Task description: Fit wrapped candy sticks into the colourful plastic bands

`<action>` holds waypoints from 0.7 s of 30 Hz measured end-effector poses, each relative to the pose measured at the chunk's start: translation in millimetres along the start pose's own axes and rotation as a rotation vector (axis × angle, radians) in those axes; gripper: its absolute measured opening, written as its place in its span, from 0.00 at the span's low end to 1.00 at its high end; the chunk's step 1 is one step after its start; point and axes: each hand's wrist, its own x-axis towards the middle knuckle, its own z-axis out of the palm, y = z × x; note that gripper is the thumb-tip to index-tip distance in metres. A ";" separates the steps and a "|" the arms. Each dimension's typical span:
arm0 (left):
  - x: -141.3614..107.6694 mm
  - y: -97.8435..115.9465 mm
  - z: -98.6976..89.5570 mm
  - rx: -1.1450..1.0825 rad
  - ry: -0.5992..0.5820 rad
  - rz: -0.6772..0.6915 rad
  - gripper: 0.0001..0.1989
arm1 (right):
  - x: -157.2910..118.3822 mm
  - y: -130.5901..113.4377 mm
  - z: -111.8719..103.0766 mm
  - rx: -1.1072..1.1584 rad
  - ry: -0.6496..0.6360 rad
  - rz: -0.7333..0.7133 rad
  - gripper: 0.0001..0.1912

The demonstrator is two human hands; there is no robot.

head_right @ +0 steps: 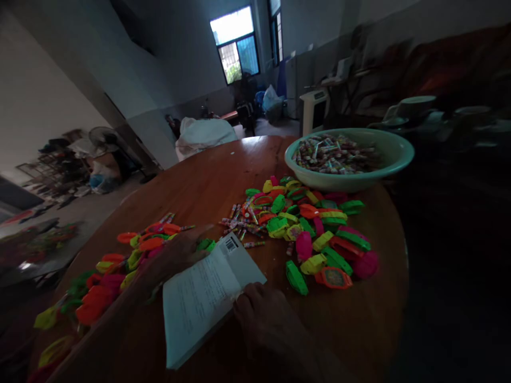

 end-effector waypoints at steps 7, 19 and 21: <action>14.9 -4.6 -3.4 -0.212 0.046 -0.023 0.07 | 1.4 2.7 -1.1 -0.025 -0.011 0.040 0.05; -9.3 -11.2 50.7 -0.468 0.368 -0.037 0.13 | 18.2 2.3 -15.7 0.150 -0.070 0.093 0.08; -18.6 -15.3 50.2 -0.470 0.381 -0.053 0.13 | 32.9 1.8 -14.2 0.134 -0.108 0.077 0.08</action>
